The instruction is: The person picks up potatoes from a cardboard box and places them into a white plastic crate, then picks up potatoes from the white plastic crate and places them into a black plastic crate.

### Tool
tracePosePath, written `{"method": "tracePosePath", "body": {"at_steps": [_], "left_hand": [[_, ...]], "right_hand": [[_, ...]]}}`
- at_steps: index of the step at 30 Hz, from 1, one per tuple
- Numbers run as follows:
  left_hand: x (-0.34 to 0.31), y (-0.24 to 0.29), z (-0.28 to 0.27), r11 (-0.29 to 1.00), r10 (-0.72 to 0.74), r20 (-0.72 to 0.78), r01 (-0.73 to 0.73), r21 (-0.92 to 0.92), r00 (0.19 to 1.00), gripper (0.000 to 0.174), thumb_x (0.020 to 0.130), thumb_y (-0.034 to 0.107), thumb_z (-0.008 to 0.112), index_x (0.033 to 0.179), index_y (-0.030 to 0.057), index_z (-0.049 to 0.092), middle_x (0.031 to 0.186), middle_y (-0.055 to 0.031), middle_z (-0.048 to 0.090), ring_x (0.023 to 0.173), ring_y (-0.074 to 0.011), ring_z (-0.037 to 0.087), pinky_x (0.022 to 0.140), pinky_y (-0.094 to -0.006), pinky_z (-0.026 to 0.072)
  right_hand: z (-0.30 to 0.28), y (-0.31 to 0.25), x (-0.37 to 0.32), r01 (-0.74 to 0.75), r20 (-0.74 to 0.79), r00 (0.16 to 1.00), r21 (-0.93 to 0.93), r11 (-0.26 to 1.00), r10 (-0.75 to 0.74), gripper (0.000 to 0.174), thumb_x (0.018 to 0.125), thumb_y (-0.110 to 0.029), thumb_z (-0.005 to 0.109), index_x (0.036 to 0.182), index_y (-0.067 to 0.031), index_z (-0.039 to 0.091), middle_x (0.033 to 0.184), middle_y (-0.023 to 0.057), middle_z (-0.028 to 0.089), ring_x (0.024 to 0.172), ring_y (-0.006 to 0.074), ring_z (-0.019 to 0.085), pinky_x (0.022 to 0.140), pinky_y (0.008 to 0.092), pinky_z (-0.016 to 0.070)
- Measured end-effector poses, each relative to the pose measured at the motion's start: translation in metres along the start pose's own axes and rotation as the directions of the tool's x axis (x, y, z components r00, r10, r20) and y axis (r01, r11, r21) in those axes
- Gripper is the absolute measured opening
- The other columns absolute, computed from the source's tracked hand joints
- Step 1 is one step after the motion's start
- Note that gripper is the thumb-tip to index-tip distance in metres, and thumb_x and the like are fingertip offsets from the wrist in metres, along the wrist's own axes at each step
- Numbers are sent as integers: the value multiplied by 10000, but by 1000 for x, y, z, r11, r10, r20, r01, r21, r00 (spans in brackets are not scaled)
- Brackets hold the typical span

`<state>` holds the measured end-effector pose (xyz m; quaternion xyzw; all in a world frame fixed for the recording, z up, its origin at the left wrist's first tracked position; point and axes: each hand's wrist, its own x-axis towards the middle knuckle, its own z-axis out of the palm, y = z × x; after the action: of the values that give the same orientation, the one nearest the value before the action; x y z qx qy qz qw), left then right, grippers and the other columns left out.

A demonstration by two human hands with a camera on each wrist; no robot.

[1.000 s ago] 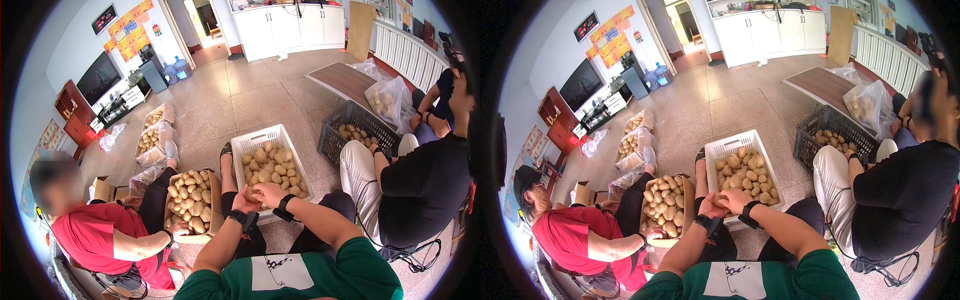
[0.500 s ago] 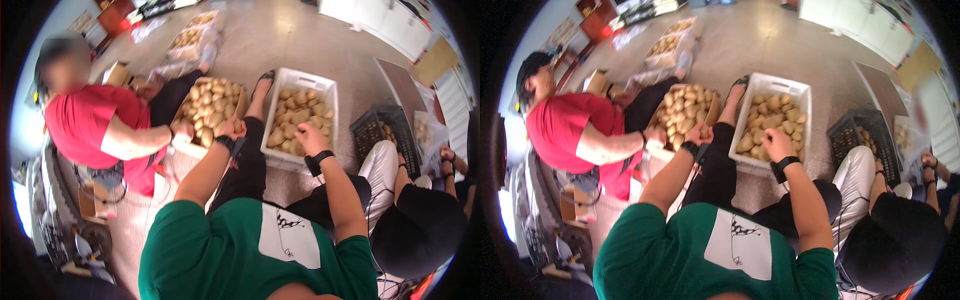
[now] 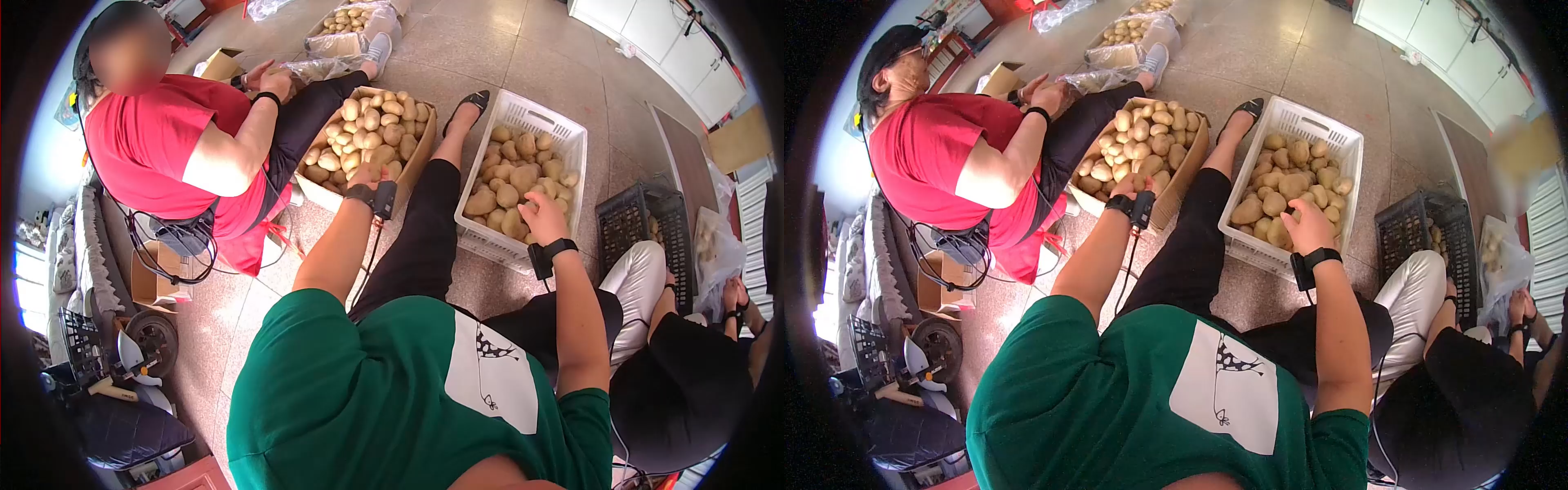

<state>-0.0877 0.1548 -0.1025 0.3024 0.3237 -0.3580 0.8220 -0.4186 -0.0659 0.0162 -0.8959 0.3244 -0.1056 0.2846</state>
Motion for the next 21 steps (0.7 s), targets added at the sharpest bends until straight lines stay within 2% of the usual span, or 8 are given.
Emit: {"method": "tracePosePath", "body": {"at_steps": [3, 5, 7, 10, 13, 16, 19, 21], "left_hand": [[-23, 6, 13, 989, 143, -67, -141, 37, 987, 174, 839, 76, 555, 968, -4, 470, 869, -127, 505, 708, -264, 550, 642, -340, 553], [-36, 6, 20, 978, 210, -95, -209, 22, 973, 200, 841, 64, 551, 1012, 1, 468, 898, -140, 506, 726, -271, 556, 654, -345, 556], [-11, 20, 15, 982, 83, -138, -104, -158, 987, 297, 855, 139, 550, 1122, 96, 426, 1048, -107, 482, 795, -203, 537, 596, -366, 502], [25, 34, 7, 996, 75, -18, -75, -41, 997, 251, 903, 160, 473, 1123, 54, 417, 1001, -114, 519, 803, -214, 556, 653, -352, 508], [32, 21, 12, 998, 56, -3, -56, 10, 998, 243, 935, 204, 398, 986, -19, 480, 944, -115, 562, 815, -226, 567, 723, -319, 509], [19, -5, 30, 998, -37, -25, 36, -55, 999, 267, 936, 215, 387, 969, -32, 482, 925, -137, 570, 822, -246, 572, 724, -324, 515], [18, -33, 38, 988, -146, 132, 150, -21, 980, 196, 914, 105, 418, 1002, -66, 458, 953, -183, 566, 855, -286, 577, 763, -357, 517], [14, -61, 47, 959, -272, 191, 251, 130, 943, 165, 902, 88, 427, 974, -56, 463, 933, -190, 568, 862, -292, 576, 768, -368, 515]], "right_hand": [[4, 8, 0, 23, -2, 1000, -40, 999, -23, 334, 790, -243, 610, 1041, -27, 562, 954, 147, 588, 811, 259, 571, 726, 337, 461], [7, 11, 2, 31, 12, 999, -53, 998, -30, 338, 788, -246, 606, 1044, -30, 563, 956, 149, 585, 817, 264, 569, 731, 340, 459], [8, 12, 2, 22, 21, 1000, -36, 999, -21, 326, 783, -242, 605, 1029, -33, 562, 979, 167, 578, 886, 299, 546, 778, 360, 443], [8, 15, 10, 21, 18, 1000, -28, 999, -20, 312, 777, -233, 605, 1013, -34, 561, 1005, 190, 566, 966, 339, 515, 833, 383, 421], [11, 19, 11, 42, 7, 999, -58, 997, -42, 324, 773, -235, 605, 1023, -36, 553, 1009, 201, 558, 976, 353, 502, 850, 394, 410], [11, 17, 9, 7, 16, 1000, -96, 995, -5, 362, 769, -252, 603, 1054, -37, 544, 1021, 209, 555, 1006, 353, 496, 857, 391, 411], [10, 16, 9, -72, 72, 994, -93, 993, 79, 416, 769, -266, 601, 1110, -42, 517, 1070, 202, 542, 1034, 343, 495, 869, 384, 412], [10, 15, 11, -134, 138, 978, -153, 979, 155, 433, 771, -270, 601, 1128, -45, 504, 1111, 193, 523, 1033, 331, 502, 875, 384, 413]]}}
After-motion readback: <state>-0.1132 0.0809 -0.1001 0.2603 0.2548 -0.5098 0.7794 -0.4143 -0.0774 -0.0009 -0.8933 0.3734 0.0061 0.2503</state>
